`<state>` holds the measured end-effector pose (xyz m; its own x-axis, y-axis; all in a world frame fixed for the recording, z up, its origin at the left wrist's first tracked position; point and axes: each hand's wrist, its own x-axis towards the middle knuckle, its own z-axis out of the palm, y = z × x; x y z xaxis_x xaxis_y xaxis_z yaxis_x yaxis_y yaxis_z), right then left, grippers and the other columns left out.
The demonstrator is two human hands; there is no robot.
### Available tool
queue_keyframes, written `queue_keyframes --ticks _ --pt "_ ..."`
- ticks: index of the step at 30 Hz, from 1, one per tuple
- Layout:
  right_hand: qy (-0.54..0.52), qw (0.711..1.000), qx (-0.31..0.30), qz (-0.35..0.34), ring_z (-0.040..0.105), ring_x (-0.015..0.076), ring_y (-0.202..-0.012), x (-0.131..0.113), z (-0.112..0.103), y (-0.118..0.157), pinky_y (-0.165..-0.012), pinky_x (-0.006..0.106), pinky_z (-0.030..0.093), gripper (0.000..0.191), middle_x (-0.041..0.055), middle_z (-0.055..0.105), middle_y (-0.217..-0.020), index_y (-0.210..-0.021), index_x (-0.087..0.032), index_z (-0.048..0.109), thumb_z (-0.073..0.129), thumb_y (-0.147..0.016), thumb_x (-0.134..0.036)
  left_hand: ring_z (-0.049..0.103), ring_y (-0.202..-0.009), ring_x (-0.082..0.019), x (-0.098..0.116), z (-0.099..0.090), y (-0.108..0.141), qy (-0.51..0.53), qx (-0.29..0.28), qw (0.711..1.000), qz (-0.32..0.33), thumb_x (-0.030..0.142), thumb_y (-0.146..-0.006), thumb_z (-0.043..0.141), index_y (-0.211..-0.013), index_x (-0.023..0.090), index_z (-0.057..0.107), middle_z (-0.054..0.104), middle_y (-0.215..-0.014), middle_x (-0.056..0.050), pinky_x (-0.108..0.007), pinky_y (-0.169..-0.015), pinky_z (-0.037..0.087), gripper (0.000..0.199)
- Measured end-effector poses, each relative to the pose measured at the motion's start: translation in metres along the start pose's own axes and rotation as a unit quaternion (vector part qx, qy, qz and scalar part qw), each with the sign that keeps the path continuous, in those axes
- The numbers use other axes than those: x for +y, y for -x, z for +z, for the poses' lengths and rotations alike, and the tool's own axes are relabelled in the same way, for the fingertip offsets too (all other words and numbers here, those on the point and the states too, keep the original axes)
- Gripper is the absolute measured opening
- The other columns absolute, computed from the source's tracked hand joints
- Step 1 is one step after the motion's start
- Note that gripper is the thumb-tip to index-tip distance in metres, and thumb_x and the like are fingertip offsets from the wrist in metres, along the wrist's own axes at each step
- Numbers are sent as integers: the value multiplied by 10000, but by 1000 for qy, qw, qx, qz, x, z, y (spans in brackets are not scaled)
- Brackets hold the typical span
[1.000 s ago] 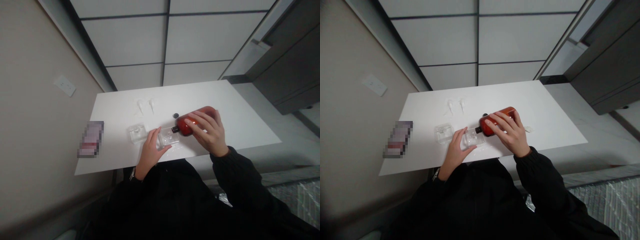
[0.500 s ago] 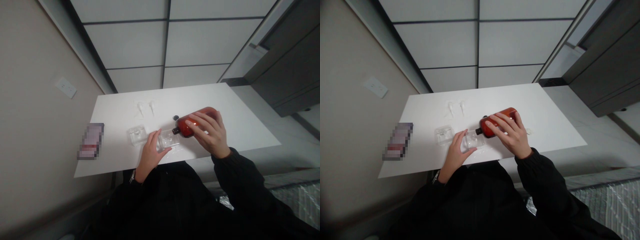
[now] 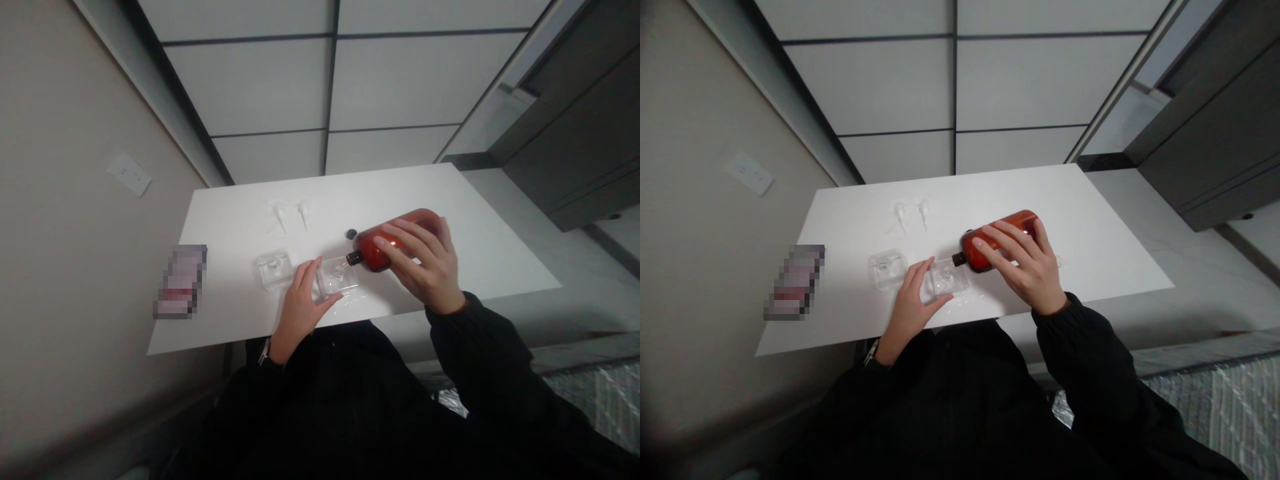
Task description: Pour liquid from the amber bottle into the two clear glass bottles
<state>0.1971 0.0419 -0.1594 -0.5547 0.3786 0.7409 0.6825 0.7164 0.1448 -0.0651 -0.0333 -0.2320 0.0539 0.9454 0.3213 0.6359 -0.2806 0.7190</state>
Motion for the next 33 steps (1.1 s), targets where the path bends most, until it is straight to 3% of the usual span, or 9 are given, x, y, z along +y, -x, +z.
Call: queue_keyframes --ticks 4,18,33 --pt "8 1000 2 -7 702 285 -1321 0 -1 0 -1249 586 438 956 52 732 -1444 -1699 -398 277 716 -937 -26 602 -1386 -310 -1 0 0 0 -2 1000 -2 444 -926 813 -1571 311 412 565 -1485 -115 -512 -1185 513 771" --pt "4 1000 -26 15 686 312 -1338 3 -1 2 -1203 609 464 930 30 709 -1478 -1676 -468 292 697 -948 -54 605 -1380 -310 0 -1 0 1 4 1000 5 437 -927 813 -1567 301 419 570 -1486 -116 -505 -1174 525 763" --pt "6 1000 -2 3 703 324 -1314 5 -2 -2 -1203 607 469 886 57 728 -1449 -1661 -421 370 714 -937 -41 603 -1378 -305 -2 -2 -1 5 -6 1000 3 423 -929 813 -1573 301 409 568 -1484 -112 -495 -1182 519 771"
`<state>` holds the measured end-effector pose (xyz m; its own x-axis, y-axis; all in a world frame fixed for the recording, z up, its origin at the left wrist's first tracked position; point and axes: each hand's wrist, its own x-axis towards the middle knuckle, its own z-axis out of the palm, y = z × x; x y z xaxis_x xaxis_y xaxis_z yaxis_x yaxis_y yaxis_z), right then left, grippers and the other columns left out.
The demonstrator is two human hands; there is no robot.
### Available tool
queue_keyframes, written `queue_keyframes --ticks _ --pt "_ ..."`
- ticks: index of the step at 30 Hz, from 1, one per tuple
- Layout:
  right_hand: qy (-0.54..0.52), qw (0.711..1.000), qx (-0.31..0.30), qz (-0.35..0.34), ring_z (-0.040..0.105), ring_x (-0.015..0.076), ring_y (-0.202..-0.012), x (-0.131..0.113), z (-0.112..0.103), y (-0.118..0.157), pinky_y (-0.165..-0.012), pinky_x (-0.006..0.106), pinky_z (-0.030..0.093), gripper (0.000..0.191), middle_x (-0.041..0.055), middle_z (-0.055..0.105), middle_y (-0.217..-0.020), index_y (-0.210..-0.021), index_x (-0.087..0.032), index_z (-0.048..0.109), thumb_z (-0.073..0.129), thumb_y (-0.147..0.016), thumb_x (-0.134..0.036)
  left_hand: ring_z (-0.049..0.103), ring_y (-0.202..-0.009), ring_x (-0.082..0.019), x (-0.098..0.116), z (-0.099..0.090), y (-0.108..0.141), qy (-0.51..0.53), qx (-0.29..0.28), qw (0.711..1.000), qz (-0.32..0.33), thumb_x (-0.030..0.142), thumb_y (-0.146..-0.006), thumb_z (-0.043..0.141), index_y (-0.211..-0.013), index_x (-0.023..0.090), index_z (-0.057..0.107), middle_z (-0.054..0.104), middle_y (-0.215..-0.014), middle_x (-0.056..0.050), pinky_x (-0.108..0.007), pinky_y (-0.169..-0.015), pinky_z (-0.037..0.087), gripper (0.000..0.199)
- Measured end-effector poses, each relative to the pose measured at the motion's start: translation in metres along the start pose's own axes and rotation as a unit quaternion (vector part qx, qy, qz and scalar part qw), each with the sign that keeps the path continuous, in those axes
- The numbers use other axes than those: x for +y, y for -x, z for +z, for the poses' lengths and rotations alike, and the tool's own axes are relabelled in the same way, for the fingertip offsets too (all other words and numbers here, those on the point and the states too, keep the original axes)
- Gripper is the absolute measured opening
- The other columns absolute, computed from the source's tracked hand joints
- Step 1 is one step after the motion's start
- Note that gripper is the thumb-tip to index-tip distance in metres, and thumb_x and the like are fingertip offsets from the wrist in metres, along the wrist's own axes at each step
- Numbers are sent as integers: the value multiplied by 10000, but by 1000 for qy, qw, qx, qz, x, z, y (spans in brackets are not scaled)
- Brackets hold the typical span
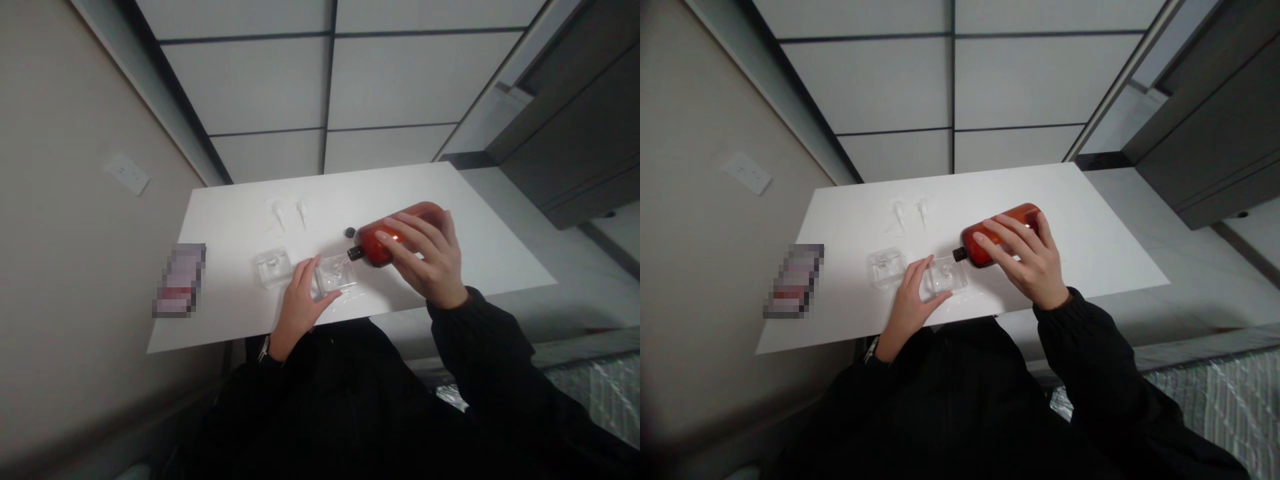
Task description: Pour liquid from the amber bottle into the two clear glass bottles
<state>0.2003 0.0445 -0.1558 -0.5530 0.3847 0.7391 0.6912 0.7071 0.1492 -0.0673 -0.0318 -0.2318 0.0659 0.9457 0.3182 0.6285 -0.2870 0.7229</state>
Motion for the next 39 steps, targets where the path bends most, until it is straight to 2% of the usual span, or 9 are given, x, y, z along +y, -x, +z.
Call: queue_keyframes --ticks 7,15,26,39 --pt "8 1000 10 -14 714 328 -1294 1 -2 -5 -1180 612 495 926 63 734 -1439 -1683 -412 323 724 -935 -42 605 -1381 -307 0 -1 0 3 1 1000 2 427 -934 806 -1572 303 417 571 -1486 -111 -492 -1180 520 757" --pt "11 1000 -1 -8 704 326 -1314 5 -2 -3 -1228 640 451 938 37 715 -1470 -1676 -442 319 733 -931 -50 616 -1368 -306 -1 1 0 7 8 1000 5 445 -927 813 -1571 301 427 580 -1476 -110 -478 -1163 536 764" --pt "2 1000 -4 -3 695 323 -1322 6 -5 -5 -1218 642 450 859 25 710 -1474 -1628 -453 410 729 -933 -62 613 -1376 -309 -1 1 0 9 10 1000 9 434 -925 817 -1574 295 427 575 -1487 -116 -488 -1167 535 770" --pt "13 1000 -3 -11 706 315 -1301 6 -7 -7 -1212 614 447 875 37 728 -1449 -1644 -448 377 715 -939 -55 609 -1376 -302 -1 2 0 3 11 1000 7 426 -925 818 -1573 295 422 579 -1472 -113 -474 -1167 532 771"
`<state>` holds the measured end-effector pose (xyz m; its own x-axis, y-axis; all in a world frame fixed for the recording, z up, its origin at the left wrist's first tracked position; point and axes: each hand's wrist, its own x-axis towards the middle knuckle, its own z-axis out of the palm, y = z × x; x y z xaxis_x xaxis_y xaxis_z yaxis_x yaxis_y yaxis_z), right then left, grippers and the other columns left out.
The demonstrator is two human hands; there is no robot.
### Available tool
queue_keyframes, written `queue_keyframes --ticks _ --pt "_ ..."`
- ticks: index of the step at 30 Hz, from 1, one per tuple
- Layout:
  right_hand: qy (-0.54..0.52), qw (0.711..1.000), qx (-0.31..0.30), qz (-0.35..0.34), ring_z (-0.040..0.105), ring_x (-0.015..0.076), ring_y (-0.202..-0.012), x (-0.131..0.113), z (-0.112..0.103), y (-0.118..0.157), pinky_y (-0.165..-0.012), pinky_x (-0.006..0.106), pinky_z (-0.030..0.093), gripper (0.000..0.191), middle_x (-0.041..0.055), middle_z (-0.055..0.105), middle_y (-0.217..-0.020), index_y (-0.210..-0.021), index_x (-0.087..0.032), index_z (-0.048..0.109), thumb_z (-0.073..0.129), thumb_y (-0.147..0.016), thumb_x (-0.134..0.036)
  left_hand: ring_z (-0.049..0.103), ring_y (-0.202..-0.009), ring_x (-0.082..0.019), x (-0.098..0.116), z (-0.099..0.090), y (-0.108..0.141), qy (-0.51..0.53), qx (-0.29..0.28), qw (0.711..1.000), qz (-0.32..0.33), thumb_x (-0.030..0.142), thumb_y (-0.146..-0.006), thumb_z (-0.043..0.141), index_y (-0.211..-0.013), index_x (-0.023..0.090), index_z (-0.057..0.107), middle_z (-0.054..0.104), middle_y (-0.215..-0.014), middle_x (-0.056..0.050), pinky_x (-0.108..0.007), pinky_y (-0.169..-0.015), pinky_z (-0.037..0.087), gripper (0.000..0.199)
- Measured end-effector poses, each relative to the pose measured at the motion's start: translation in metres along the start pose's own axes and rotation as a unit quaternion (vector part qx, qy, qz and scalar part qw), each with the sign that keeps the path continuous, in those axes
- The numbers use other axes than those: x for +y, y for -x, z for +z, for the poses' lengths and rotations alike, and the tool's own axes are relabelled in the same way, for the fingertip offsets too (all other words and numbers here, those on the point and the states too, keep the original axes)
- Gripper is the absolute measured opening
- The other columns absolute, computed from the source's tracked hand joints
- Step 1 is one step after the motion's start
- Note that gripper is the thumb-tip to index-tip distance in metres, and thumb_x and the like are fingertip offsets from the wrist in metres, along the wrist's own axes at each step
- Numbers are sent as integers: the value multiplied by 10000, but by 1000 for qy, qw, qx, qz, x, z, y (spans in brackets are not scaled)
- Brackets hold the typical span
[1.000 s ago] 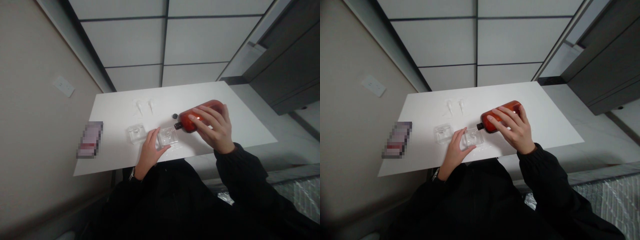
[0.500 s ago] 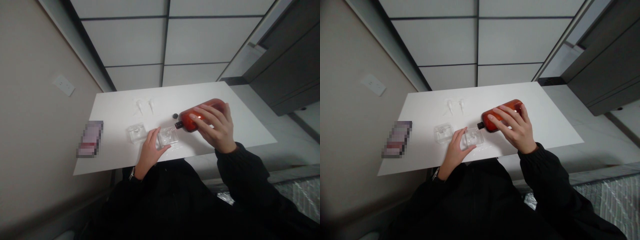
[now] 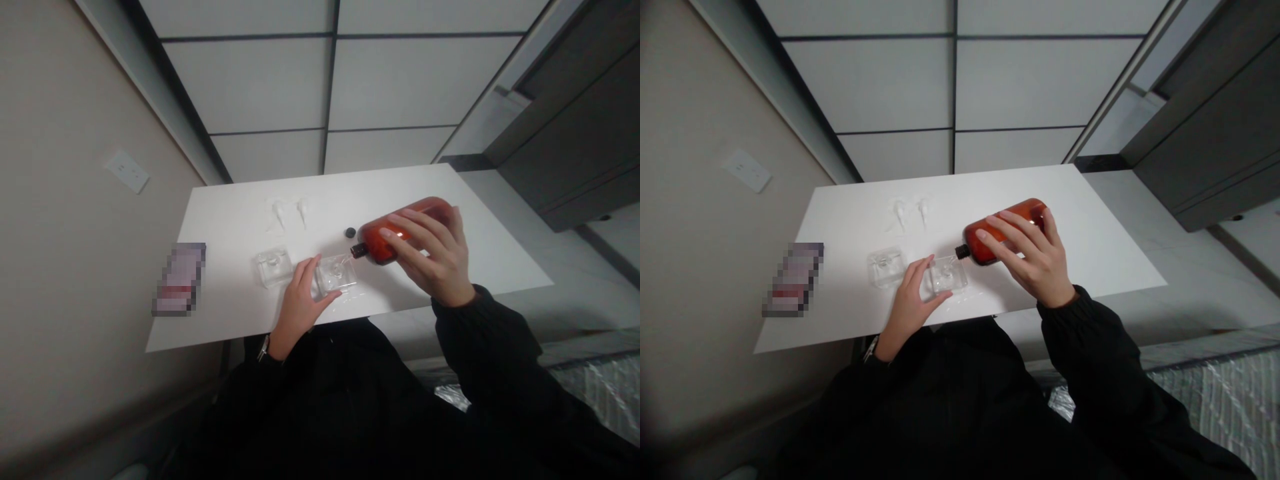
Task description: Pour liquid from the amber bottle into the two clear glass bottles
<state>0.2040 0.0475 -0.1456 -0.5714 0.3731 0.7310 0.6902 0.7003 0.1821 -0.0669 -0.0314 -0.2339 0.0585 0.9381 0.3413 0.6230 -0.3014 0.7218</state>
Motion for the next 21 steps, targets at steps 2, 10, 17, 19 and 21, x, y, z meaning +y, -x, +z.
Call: queue_keyframes --ticks 2,10,17,19,21 --pt "7 1000 3 -6 709 314 -1298 0 0 0 -1204 611 457 869 44 734 -1440 -1643 -433 382 720 -937 -57 610 -1374 -299 0 0 0 0 0 1000 -2 425 -922 822 -1568 292 427 582 -1470 -112 -471 -1170 529 770" --pt "24 1000 -15 -1 711 322 -1306 0 0 1 -1205 650 464 881 38 723 -1456 -1629 -460 388 731 -926 -57 591 -1402 -308 0 -1 1 -1 -10 1000 -12 452 -937 799 -1577 309 414 563 -1496 -114 -496 -1191 507 760" --pt "-19 999 -17 18 685 319 -1343 2 0 3 -1250 648 423 921 7 701 -1488 -1638 -505 368 735 -927 -50 596 -1393 -304 0 -1 0 0 -11 1000 -13 435 -931 807 -1575 304 415 569 -1490 -113 -490 -1189 507 764" --pt "-8 1000 -20 13 687 317 -1339 2 0 3 -1241 651 433 901 8 700 -1488 -1630 -500 385 728 -929 -50 595 -1395 -304 0 -1 0 1 -10 1000 -13 427 -930 808 -1573 306 416 571 -1489 -110 -491 -1188 507 763" --pt "5 1000 -18 3 687 312 -1339 3 0 3 -1233 643 446 891 15 703 -1484 -1633 -480 385 723 -931 -50 593 -1396 -304 -1 -1 0 3 -9 1000 -11 423 -930 810 -1572 302 418 571 -1489 -111 -491 -1187 509 763"
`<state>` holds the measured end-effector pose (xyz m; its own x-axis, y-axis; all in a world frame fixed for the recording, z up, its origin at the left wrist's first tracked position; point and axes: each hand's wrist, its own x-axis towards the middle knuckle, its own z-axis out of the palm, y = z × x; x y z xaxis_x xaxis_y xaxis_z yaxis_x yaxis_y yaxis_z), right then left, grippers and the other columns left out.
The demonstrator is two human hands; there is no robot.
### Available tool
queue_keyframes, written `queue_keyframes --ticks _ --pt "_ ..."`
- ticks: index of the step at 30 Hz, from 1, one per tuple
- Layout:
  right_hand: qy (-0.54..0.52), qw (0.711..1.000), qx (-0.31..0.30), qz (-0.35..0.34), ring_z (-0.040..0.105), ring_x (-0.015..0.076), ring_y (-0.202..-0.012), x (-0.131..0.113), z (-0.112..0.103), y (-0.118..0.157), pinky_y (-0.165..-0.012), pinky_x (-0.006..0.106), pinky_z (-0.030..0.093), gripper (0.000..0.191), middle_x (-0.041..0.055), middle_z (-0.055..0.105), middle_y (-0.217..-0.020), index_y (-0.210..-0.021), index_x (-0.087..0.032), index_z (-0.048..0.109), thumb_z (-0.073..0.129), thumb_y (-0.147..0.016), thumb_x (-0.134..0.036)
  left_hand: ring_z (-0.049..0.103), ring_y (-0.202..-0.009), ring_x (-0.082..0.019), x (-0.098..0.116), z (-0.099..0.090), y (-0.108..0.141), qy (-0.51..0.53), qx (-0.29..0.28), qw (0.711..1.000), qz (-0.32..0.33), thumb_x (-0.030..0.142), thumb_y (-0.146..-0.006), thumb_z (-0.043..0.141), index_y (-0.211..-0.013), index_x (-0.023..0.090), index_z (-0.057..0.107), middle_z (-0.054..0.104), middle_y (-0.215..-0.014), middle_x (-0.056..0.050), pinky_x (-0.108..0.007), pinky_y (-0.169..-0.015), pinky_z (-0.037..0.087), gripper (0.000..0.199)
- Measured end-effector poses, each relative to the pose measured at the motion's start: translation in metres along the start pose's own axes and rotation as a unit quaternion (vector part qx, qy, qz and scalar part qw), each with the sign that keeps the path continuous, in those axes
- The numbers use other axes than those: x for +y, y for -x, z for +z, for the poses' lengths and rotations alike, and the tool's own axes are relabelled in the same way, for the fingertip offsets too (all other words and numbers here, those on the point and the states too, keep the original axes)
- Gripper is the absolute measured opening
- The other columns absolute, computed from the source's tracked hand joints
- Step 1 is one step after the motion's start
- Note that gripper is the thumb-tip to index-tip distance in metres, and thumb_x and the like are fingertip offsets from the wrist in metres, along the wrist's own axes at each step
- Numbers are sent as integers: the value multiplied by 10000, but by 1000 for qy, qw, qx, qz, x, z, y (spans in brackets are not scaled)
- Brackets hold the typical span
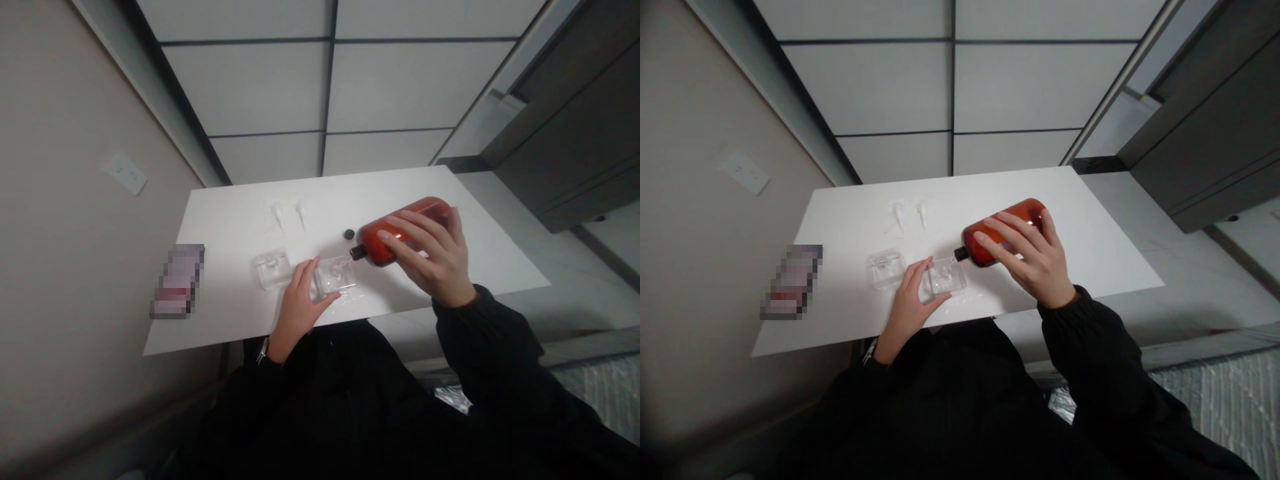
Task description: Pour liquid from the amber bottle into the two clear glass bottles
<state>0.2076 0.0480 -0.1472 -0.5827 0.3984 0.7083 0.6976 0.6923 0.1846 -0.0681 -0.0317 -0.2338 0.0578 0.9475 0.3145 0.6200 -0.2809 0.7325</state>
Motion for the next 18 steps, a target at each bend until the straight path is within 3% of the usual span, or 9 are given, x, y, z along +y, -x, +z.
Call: queue_keyframes --ticks 18 --pt "-8 1000 13 0 705 310 -1320 -4 -3 -4 -1254 628 438 990 18 727 -1454 -1679 -482 281 749 -926 -41 612 -1370 -301 -2 0 1 -5 8 1000 -2 430 -928 812 -1567 318 426 575 -1470 -105 -486 -1169 524 756"
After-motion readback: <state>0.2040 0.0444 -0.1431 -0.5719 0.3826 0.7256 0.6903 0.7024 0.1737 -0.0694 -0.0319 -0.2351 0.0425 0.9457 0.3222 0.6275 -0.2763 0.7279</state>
